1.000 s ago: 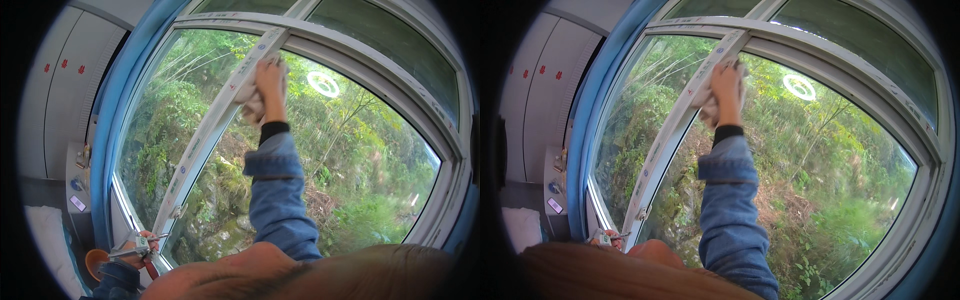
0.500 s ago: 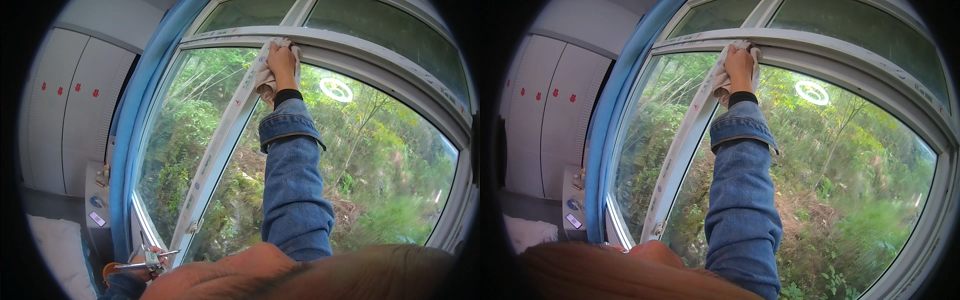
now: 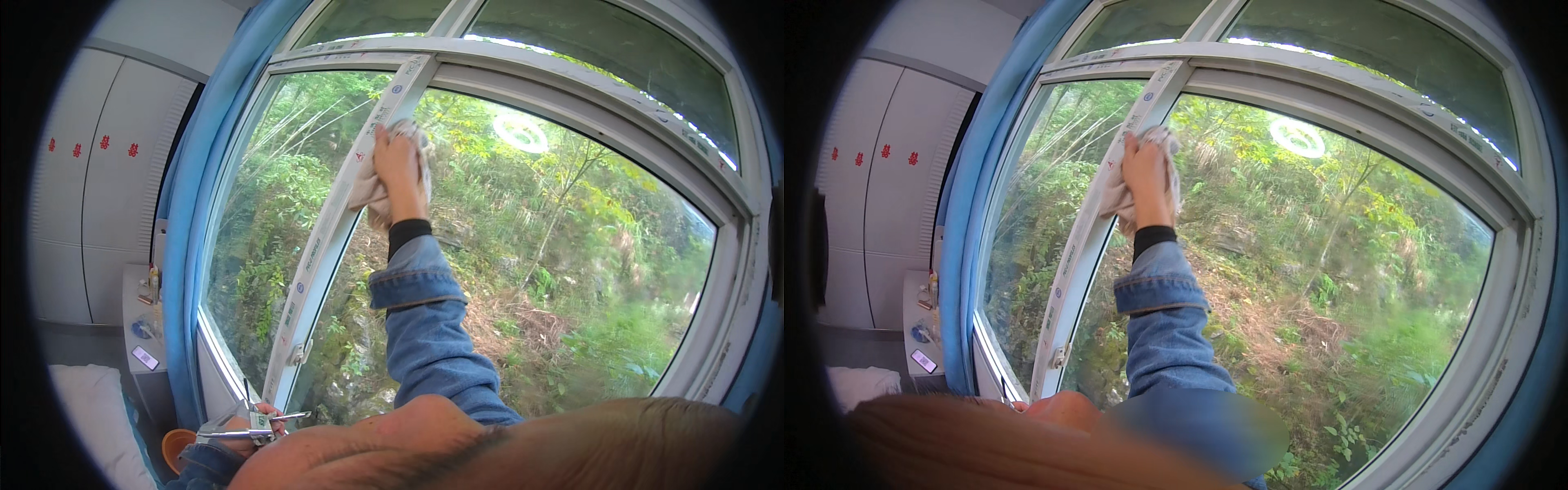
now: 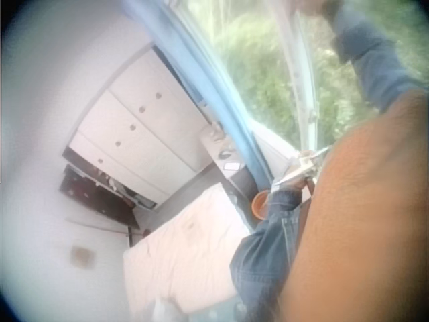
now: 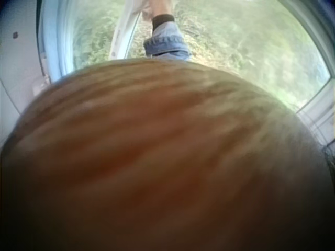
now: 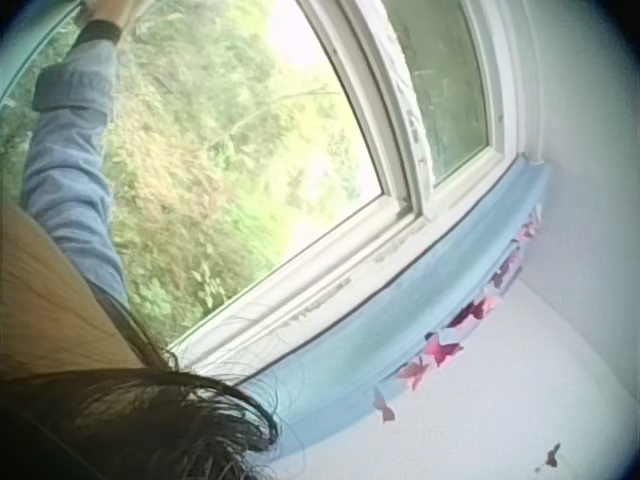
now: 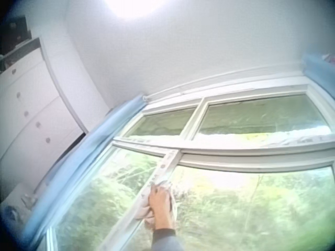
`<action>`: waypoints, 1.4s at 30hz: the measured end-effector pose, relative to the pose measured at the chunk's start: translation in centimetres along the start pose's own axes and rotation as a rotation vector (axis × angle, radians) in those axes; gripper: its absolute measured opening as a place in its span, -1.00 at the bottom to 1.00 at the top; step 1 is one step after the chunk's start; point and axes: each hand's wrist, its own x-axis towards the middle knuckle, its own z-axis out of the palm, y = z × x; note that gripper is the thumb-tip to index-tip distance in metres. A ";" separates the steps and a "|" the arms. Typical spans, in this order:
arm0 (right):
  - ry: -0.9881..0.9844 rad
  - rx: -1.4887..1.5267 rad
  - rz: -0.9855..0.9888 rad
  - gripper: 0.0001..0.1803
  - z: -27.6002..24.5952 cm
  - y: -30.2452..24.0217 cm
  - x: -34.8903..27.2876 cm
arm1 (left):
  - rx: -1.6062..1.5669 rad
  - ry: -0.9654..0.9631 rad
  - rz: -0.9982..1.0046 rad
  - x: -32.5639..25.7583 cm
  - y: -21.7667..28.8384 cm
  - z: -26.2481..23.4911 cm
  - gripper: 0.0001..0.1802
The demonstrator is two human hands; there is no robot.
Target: The person cleans a large curved window using a cloth and a squeegee. They wipe the glass surface and the window frame, then use the squeegee to remove water from the pane.
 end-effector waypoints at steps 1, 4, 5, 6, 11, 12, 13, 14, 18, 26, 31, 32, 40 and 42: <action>-0.026 0.009 0.010 -0.31 0.4 0.0 -1.3 | -0.003 -0.005 -0.003 0.1 -0.3 0.3 -0.79; -0.051 -0.003 0.015 -0.34 1.5 0.5 -4.8 | -0.014 -0.078 -0.047 -0.2 -1.7 0.1 -0.82; -0.054 -0.008 0.010 -0.35 2.0 0.6 -5.8 | -0.005 -0.076 -0.050 -0.6 -1.9 0.4 -0.82; -0.075 -0.011 0.005 -0.35 2.4 0.9 -6.7 | 0.007 -0.074 -0.054 -1.1 -2.1 0.8 -0.83; -0.296 0.072 0.124 -0.33 1.9 -0.9 -11.3 | -0.016 -0.074 -0.045 -3.7 -3.3 1.5 -0.82; -0.201 -0.043 0.154 -0.30 4.4 0.8 -11.3 | -0.017 -0.070 -0.043 -4.0 -3.4 1.5 -0.83; -0.180 -0.038 0.197 -0.30 4.8 0.7 -11.2 | -0.006 -0.064 -0.030 -4.2 -3.2 1.2 -0.84; -0.171 -0.041 0.244 -0.30 4.9 0.9 -11.4 | 0.002 -0.065 -0.032 -4.3 -3.4 1.3 -0.84; -0.183 -0.002 0.341 -0.29 5.7 1.8 -11.8 | 0.014 -0.001 -0.019 -5.1 -4.0 0.1 -0.86; -0.465 -0.019 0.387 -0.30 8.6 1.7 -24.8 | 0.067 0.072 0.015 -8.0 -3.5 2.1 -0.79; -0.605 0.056 0.256 -0.38 8.1 3.5 -31.0 | 0.159 0.088 0.074 -9.8 -3.1 2.4 -0.83; -0.650 0.051 0.287 -0.40 7.0 3.4 -30.7 | 0.147 0.079 0.067 -10.1 -2.7 2.3 -0.83; -0.440 -0.348 0.004 -0.55 5.2 1.6 -29.2 | -0.053 0.468 0.216 -14.5 -3.1 -3.9 -0.84; -0.262 -0.264 -0.145 -0.73 4.7 -0.3 -27.7 | -0.062 0.546 0.165 -16.1 -2.2 -5.4 -0.87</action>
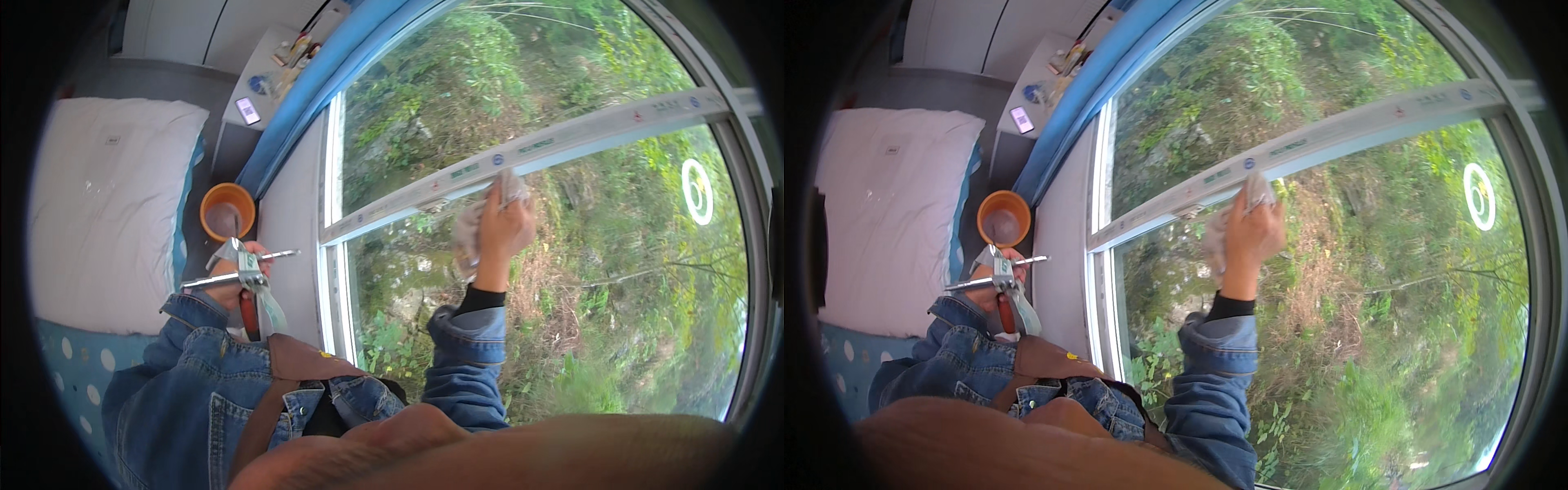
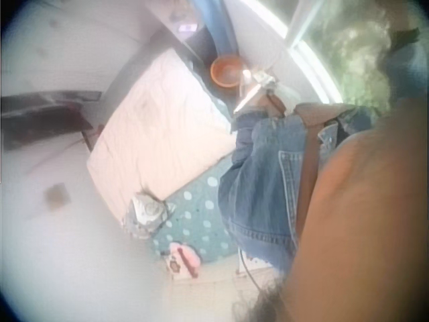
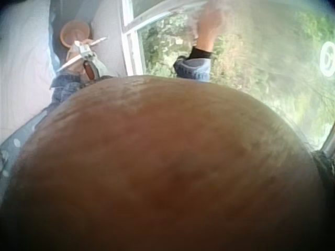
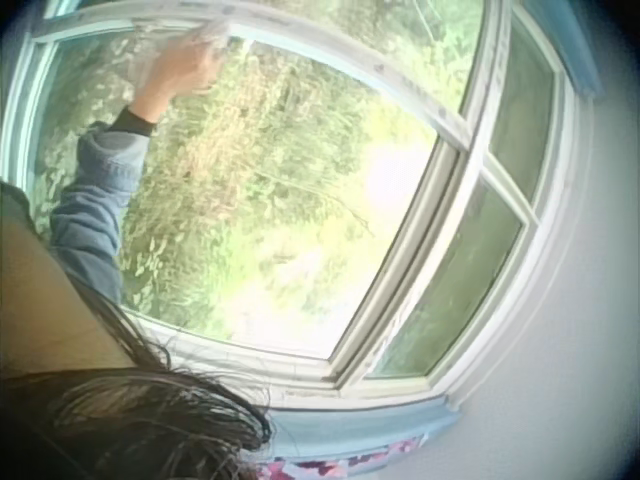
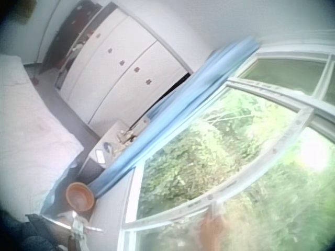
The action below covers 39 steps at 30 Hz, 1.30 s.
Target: The person cleans a large curved window using a cloth and a squeegee. They wipe the glass surface and the window frame, then use the squeegee to remove water from the pane.
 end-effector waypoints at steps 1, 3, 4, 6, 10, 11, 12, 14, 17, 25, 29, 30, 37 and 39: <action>0.040 -0.064 -0.137 -0.73 -0.2 -0.6 1.1 | -0.017 0.069 -0.009 -0.2 0.1 -0.5 -0.88; 0.115 -0.177 -0.392 -0.68 0.6 -0.8 3.4 | -0.038 0.168 -0.036 -0.6 0.4 -0.9 -0.91; 0.084 -0.208 -0.486 -0.65 1.2 -1.1 4.0 | -0.025 0.178 -0.028 -0.5 -0.4 -1.7 -0.92; 0.011 -0.256 -0.667 -0.59 2.7 -1.6 4.9 | -0.024 0.159 -0.028 -0.5 -1.5 -2.7 -0.94; -0.330 -0.397 -0.768 -0.63 4.1 -2.2 6.5 | -0.065 0.170 -0.102 -0.9 -2.7 -2.4 -0.95; -0.404 -0.412 -0.768 -0.65 4.5 -2.5 6.7 | -0.075 0.177 -0.120 -1.0 -3.4 -2.2 -0.95; -0.466 -0.435 -0.764 -0.66 4.8 -2.9 7.1 | -0.082 0.174 -0.129 -0.7 -3.8 -2.4 -0.95; -0.483 -0.430 -0.789 -0.69 5.4 -3.1 7.2 | -0.054 0.180 -0.107 -0.7 -4.7 -3.2 -0.95; -0.511 -0.471 -0.778 -0.68 7.1 -3.4 6.6 | -0.011 0.185 -0.082 -0.8 -5.8 -3.9 -0.94; -0.581 -0.594 -0.734 -0.71 9.8 -3.3 7.2 | -0.070 0.319 -0.046 -2.3 -8.2 -7.5 -0.80; -0.610 -0.639 -0.712 -0.74 8.8 -0.7 4.8 | -0.115 0.397 -0.042 -3.4 -9.0 -9.2 -0.83; -0.648 -0.635 -0.652 -0.73 6.6 -0.8 3.6 | -0.088 0.406 -0.039 -3.6 -9.6 -10.1 -0.84; -0.617 -0.592 -0.626 -0.71 -3.8 0.9 -3.8 | -0.070 0.320 -0.026 -4.8 -6.3 -8.0 -0.95; -0.647 -0.605 -0.580 -0.71 -6.3 0.9 -5.0 | -0.027 0.315 -0.038 -3.7 -6.4 -7.1 -0.95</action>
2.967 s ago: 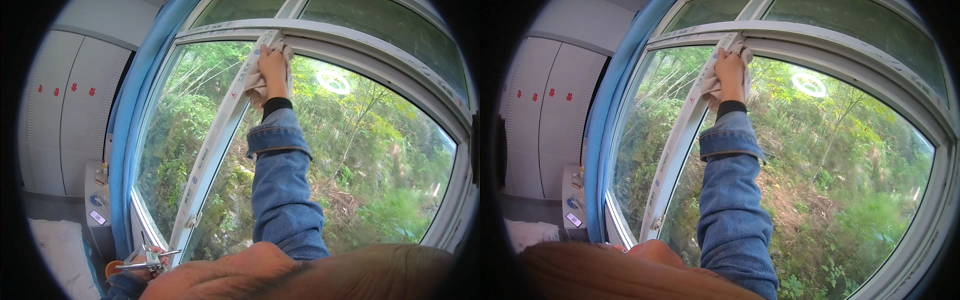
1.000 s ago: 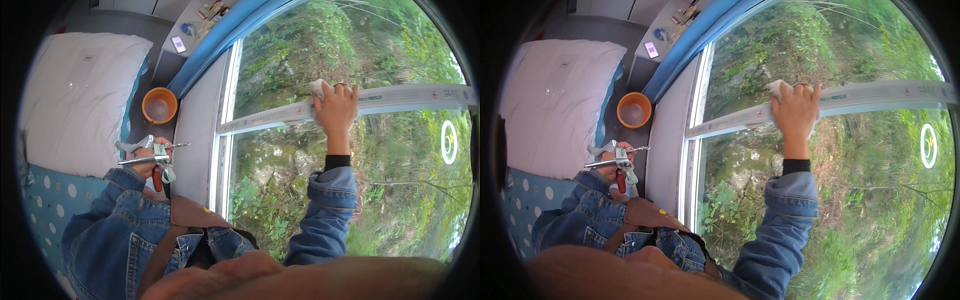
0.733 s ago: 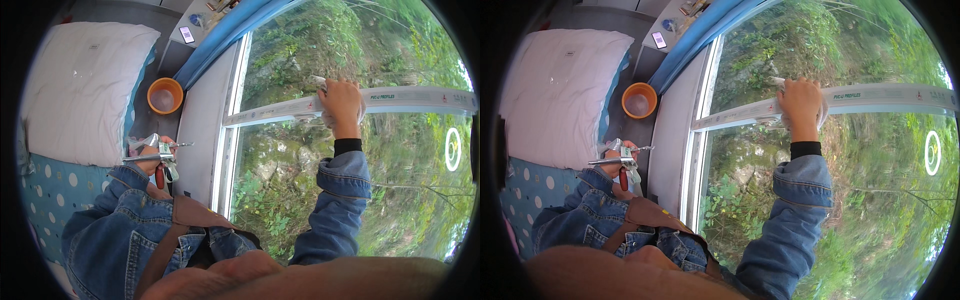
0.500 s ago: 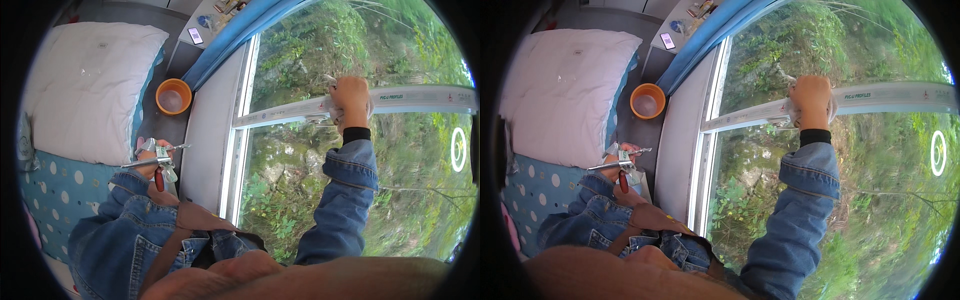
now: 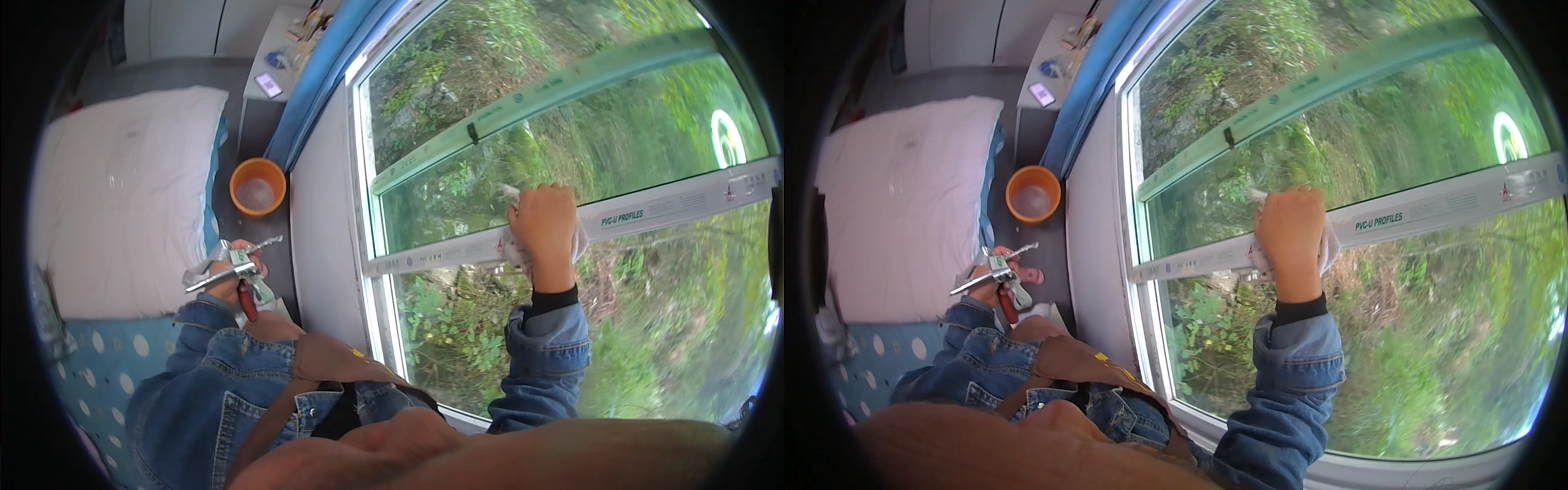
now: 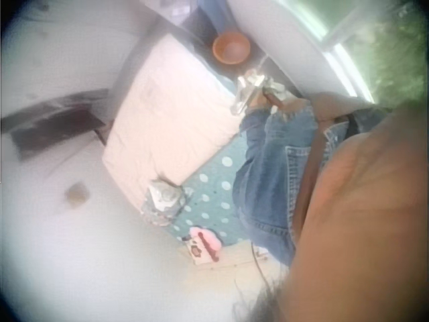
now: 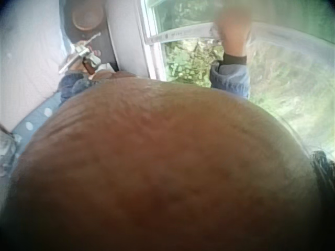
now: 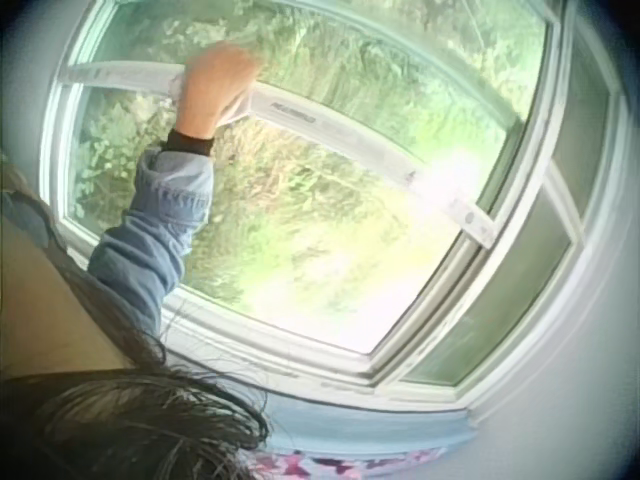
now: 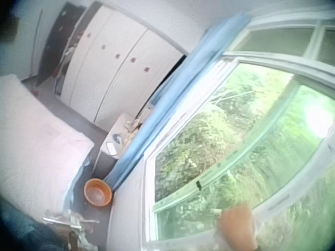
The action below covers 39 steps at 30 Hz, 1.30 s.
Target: The person cleans a large curved window using a cloth and a squeegee. They wipe the glass surface and the window frame, then use the squeegee to remove water from the pane.
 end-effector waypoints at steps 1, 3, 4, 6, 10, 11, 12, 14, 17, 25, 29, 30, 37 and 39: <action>-0.009 0.029 0.019 -0.71 -0.3 0.1 -1.3 | 0.014 -0.059 0.005 0.0 0.2 0.4 -0.95; -0.022 0.088 0.052 -0.71 -1.1 0.2 -4.1 | 0.042 -0.146 0.009 0.2 0.1 0.6 -0.93; -0.025 0.121 0.072 -0.71 -1.4 0.3 -5.3 | 0.021 -0.167 0.001 0.0 0.0 1.4 -0.93; -0.041 0.192 0.101 -0.71 -1.9 0.6 -8.0 | 0.103 -0.224 -0.020 -0.7 -0.1 3.0 -0.87; -0.089 0.263 0.268 -0.71 -3.6 0.0 -14.4 | 0.129 -0.343 -0.138 -1.0 -0.7 4.7 -0.93; -0.084 0.274 0.266 -0.71 -4.3 -0.2 -15.9 | 0.205 -0.355 -0.065 -0.9 -1.9 4.5 -0.95; -0.224 0.365 0.318 -0.72 -4.4 -0.3 -17.9 | 0.304 -0.354 0.009 -1.3 -2.1 4.7 -0.95; -0.310 0.424 0.368 -0.73 -5.4 -2.3 -23.1 | 0.344 -0.446 -0.015 -0.6 -0.5 5.5 -0.95; -0.328 0.518 0.502 -0.72 -5.7 -2.1 -29.9 | 0.246 -0.502 -0.155 0.9 -1.0 6.7 -0.94; -0.235 1.294 0.868 -0.72 -3.3 -7.3 -35.3 | 0.273 -0.723 -0.276 0.8 -4.5 15.0 -0.85; -0.263 1.160 1.162 -0.66 3.1 -16.6 -37.0 | 0.442 -0.700 -0.390 -2.4 -5.9 20.0 -0.79; -0.233 1.299 1.192 -0.61 4.8 -18.4 -37.2 | 0.493 -0.805 -0.399 -2.0 -7.8 18.4 -0.70; -0.205 1.740 1.156 -0.55 5.8 -28.0 -33.0 | 0.851 -1.042 -0.706 -3.2 -11.2 19.3 -0.33; -0.183 1.818 1.077 -0.58 6.3 -28.6 -32.2 | 0.879 -1.071 -0.793 -4.9 -12.7 20.6 -0.39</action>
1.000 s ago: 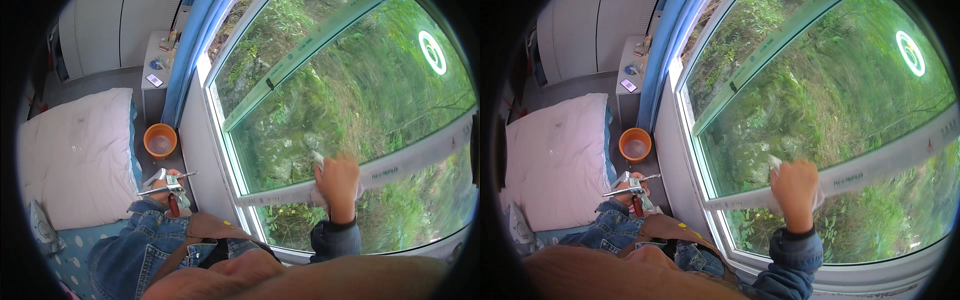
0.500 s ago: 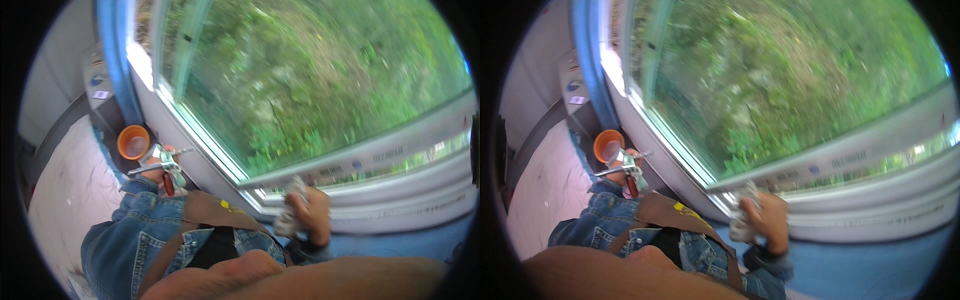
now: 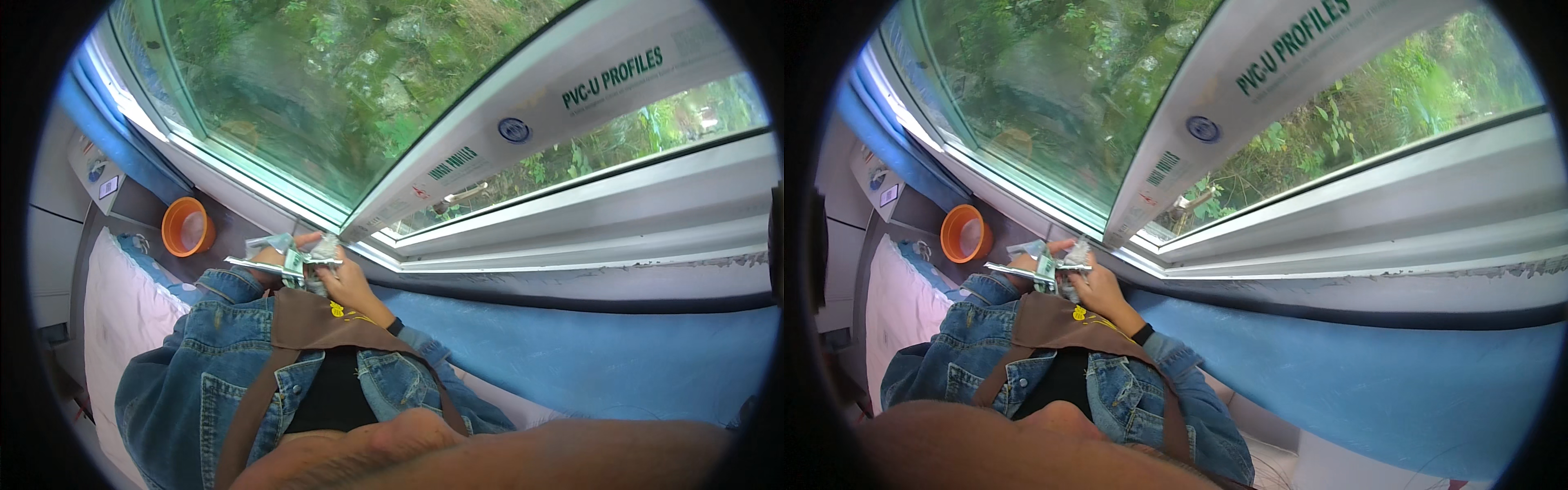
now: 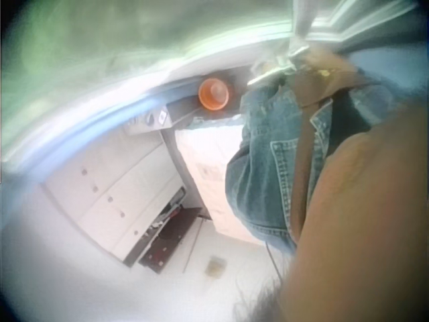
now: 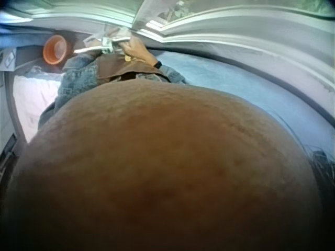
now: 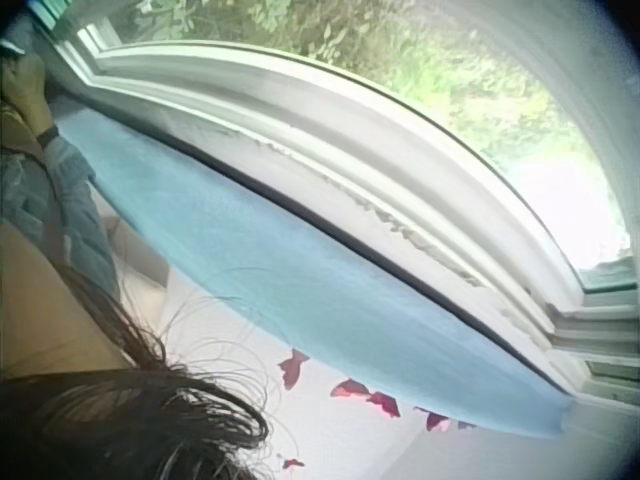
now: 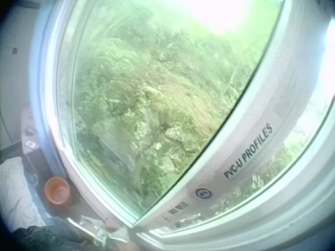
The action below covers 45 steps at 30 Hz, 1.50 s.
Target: The person cleans a large curved window using a cloth and a squeegee. They wipe the glass surface and the window frame, then use the squeegee to remove water from the pane.
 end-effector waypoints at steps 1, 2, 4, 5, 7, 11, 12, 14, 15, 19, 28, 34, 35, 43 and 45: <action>-0.027 0.023 -0.011 -0.58 0.4 0.5 0.3 | -0.099 -0.004 -0.020 0.6 0.2 1.5 -0.48; -0.054 0.045 -0.022 -0.58 0.8 0.9 0.3 | -0.109 -0.027 -0.037 1.0 0.2 1.7 -0.51; 0.019 0.327 -0.025 -0.59 1.2 0.8 0.1 | -0.035 -0.063 -0.061 0.8 0.2 1.1 -0.56; 0.060 0.462 -0.027 -0.58 1.4 1.1 0.0 | 0.013 -0.087 -0.064 0.9 0.3 0.5 -0.58; 0.046 0.630 -0.003 -0.49 2.5 1.9 0.0 | 0.095 -0.083 -0.065 0.8 0.0 -0.6 -0.62; 0.038 1.049 0.116 -0.50 3.1 4.3 0.0 | 0.289 -0.030 -0.025 1.5 -1.3 -3.9 -0.69; 0.040 1.138 0.190 -0.51 3.3 6.8 0.0 | 0.305 -0.019 -0.009 1.8 -1.7 -4.8 -0.70; 0.133 1.235 0.369 -0.56 4.5 10.8 -0.6 | 0.299 -0.016 -0.003 1.6 -1.8 -6.5 -0.70; 0.217 1.258 0.506 -0.57 4.8 13.8 -0.6 | 0.052 0.091 -0.051 1.5 -1.1 -5.3 -0.66; 0.473 1.398 0.816 -0.64 7.2 19.2 -1.0 | 0.284 0.254 0.028 1.5 -0.5 -9.7 -0.70; 1.001 1.685 0.764 -0.71 12.2 21.6 4.8 | 0.388 0.296 -0.027 0.5 1.5 -10.0 -0.77; 1.142 1.809 0.611 -0.65 12.4 21.1 6.0 | 0.388 0.153 -0.024 1.7 2.2 -11.0 -0.70; 1.155 1.825 0.578 -0.65 12.4 21.2 6.2 | 0.402 0.151 -0.025 1.8 2.2 -11.0 -0.72; 1.275 1.894 0.456 -0.60 13.0 19.8 7.0 | 0.357 0.074 -0.053 2.9 2.9 -9.6 -0.81; 1.301 1.909 0.437 -0.61 13.2 19.9 7.2 | 0.426 0.101 -0.060 2.8 3.4 -8.5 -0.83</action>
